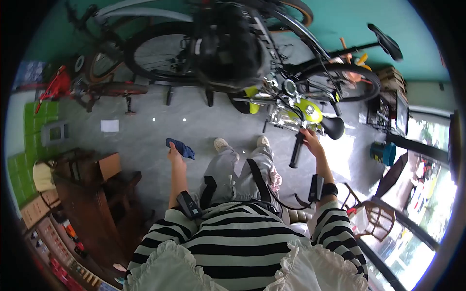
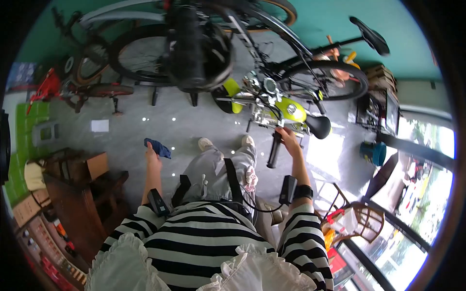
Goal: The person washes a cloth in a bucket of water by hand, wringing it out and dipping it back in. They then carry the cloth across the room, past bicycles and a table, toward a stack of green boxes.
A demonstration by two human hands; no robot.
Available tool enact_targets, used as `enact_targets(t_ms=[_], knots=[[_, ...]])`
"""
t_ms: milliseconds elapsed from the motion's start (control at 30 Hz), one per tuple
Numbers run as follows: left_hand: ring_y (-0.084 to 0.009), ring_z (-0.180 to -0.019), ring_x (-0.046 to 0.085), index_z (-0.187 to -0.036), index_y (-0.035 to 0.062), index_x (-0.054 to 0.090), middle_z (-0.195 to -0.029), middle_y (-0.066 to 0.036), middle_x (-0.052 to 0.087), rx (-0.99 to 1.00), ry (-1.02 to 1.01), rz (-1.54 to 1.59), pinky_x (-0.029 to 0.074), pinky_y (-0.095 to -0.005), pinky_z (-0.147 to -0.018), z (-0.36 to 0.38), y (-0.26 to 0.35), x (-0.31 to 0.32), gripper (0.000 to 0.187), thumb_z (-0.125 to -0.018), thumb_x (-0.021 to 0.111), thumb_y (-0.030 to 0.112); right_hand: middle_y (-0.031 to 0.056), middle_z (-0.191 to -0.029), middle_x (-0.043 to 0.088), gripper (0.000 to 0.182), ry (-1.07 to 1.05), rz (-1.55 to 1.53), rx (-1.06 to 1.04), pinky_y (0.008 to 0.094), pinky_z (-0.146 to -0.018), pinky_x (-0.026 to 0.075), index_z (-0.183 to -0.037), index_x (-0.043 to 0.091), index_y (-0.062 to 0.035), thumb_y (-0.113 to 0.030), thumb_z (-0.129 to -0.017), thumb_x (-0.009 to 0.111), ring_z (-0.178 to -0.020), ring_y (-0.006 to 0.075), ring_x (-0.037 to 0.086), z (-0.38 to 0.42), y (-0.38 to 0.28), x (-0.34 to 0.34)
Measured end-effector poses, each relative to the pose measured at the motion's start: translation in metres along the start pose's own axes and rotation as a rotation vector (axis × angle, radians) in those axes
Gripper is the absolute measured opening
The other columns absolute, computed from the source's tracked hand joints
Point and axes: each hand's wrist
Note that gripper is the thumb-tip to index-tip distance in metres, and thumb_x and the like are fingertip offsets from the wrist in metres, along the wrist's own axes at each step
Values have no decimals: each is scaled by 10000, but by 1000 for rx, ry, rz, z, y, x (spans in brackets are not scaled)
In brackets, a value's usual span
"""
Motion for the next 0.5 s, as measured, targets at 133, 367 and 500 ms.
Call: enact_targets(t_ms=[133,367,500], knots=[[-135,-628,489,-733,48,505,-706,-14,525,71,75,59,396,-283,-592,-9,23,-54,367,-765,482,413,-32,-725,496,268,-82,1,29,208,-562,343,-882,479,-106,-338,-750,502,-648,74,458,3,6,3],[-150,-656,508,-795,56,488,-710,-26,530,71,279,493,400,-292,-594,-30,25,-131,349,-766,482,404,-40,-667,456,146,-38,-222,-37,214,-543,330,-848,499,-124,-252,-779,497,-613,62,431,0,30,6],[-185,-636,537,-835,50,474,-734,-61,534,129,288,612,447,-314,-557,-52,24,-178,348,-780,459,393,2,-691,503,432,248,331,195,275,-582,378,-852,512,-95,-482,-664,545,-627,151,478,13,7,5]])
Point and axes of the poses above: each hand's wrist, its own z-axis away from the middle knuckle, its own x-axis out of the palm, y = z × x
